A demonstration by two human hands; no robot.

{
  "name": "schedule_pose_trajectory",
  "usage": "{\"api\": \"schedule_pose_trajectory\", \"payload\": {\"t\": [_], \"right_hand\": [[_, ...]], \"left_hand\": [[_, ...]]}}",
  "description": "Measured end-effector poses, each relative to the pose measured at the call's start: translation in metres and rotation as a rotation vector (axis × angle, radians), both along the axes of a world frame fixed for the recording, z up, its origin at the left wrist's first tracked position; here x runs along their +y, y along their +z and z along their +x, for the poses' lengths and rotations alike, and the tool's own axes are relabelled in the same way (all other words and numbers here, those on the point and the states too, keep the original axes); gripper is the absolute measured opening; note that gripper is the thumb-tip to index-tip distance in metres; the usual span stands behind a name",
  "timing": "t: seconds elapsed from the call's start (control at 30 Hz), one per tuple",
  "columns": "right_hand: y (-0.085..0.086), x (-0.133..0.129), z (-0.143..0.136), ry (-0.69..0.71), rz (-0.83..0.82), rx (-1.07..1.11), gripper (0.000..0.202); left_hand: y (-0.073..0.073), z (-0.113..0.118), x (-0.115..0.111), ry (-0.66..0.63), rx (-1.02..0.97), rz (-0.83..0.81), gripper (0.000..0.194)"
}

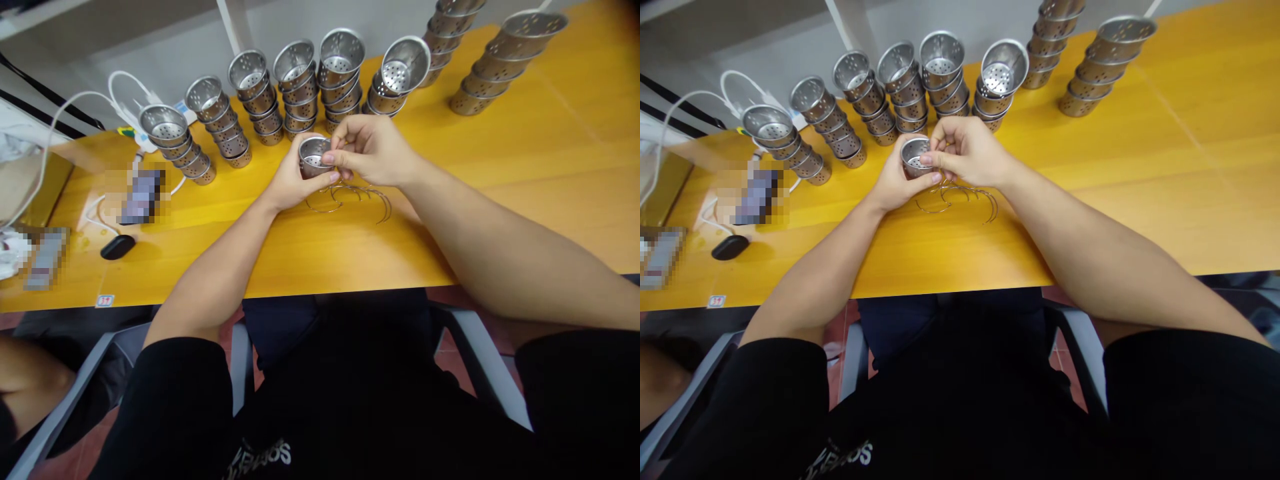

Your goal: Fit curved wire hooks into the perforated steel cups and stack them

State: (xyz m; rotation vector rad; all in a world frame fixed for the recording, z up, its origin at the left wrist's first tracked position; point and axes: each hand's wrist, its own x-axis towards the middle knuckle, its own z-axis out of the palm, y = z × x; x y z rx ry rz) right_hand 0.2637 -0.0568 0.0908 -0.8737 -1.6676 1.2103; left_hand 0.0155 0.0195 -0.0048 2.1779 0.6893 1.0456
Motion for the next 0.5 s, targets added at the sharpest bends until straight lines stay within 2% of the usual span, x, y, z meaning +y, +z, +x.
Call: {"api": "schedule_pose_trajectory", "payload": {"t": [0.23,0.5], "right_hand": [[0.0031,-0.0007,0.0009,0.036,-0.024,-0.002,0.089],[0.001,0.0018,0.0041,0.059,-0.034,0.002,0.086]], "left_hand": [[-0.0073,-0.0012,0.0046,-0.031,0.002,0.007,0.1],[-0.0021,-0.0003,0.0032,-0.087,-0.044,0.005,0.102]]}}
